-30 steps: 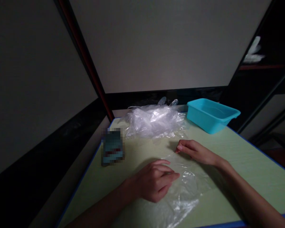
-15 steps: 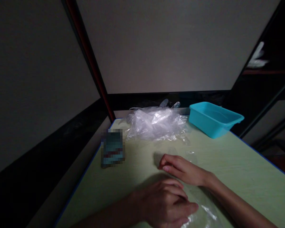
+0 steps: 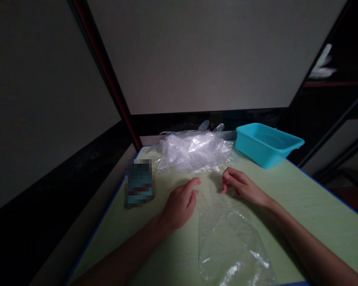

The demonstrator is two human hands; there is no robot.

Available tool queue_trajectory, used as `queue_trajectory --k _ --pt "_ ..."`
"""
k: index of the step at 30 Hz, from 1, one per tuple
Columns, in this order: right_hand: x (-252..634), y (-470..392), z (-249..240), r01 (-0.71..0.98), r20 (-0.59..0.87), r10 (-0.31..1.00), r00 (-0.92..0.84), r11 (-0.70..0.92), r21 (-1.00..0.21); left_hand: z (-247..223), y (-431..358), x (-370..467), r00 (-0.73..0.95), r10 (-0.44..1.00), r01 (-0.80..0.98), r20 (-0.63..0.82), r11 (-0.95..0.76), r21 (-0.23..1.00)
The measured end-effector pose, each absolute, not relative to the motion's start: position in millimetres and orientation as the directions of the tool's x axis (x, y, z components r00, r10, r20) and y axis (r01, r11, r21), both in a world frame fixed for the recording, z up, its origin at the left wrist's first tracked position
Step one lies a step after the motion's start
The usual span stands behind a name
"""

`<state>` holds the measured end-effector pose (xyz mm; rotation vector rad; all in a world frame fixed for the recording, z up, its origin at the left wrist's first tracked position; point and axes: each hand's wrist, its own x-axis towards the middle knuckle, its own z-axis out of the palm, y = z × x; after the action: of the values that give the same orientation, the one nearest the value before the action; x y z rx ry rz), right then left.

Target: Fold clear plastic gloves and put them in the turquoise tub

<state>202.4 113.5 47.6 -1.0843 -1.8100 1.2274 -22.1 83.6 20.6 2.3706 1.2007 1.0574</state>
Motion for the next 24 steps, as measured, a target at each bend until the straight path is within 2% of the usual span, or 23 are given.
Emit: queue_trajectory --k 5,10,14,20,24 --pt "194 110 46 0.22 0.048 0.905 -0.424 0.154 -0.963 20 85 -22 0.326 0.827 0.622 0.458 -0.552 0.555" --pt "214 122 50 0.161 0.071 0.969 -0.237 0.111 -0.981 21 87 -23 0.252 0.843 0.647 0.475 -0.512 0.566" --pt "227 131 45 0.144 0.04 0.991 -0.127 0.059 -0.988 22 86 -22 0.26 0.832 0.644 0.49 -0.528 0.554" --pt "225 134 40 0.113 0.074 0.995 -0.067 0.081 -0.99 21 86 -21 0.263 0.834 0.648 0.485 -0.525 0.552" --pt "222 133 39 0.104 0.046 0.993 -0.105 0.057 -0.993 20 88 -21 0.254 0.844 0.645 0.472 -0.511 0.568"
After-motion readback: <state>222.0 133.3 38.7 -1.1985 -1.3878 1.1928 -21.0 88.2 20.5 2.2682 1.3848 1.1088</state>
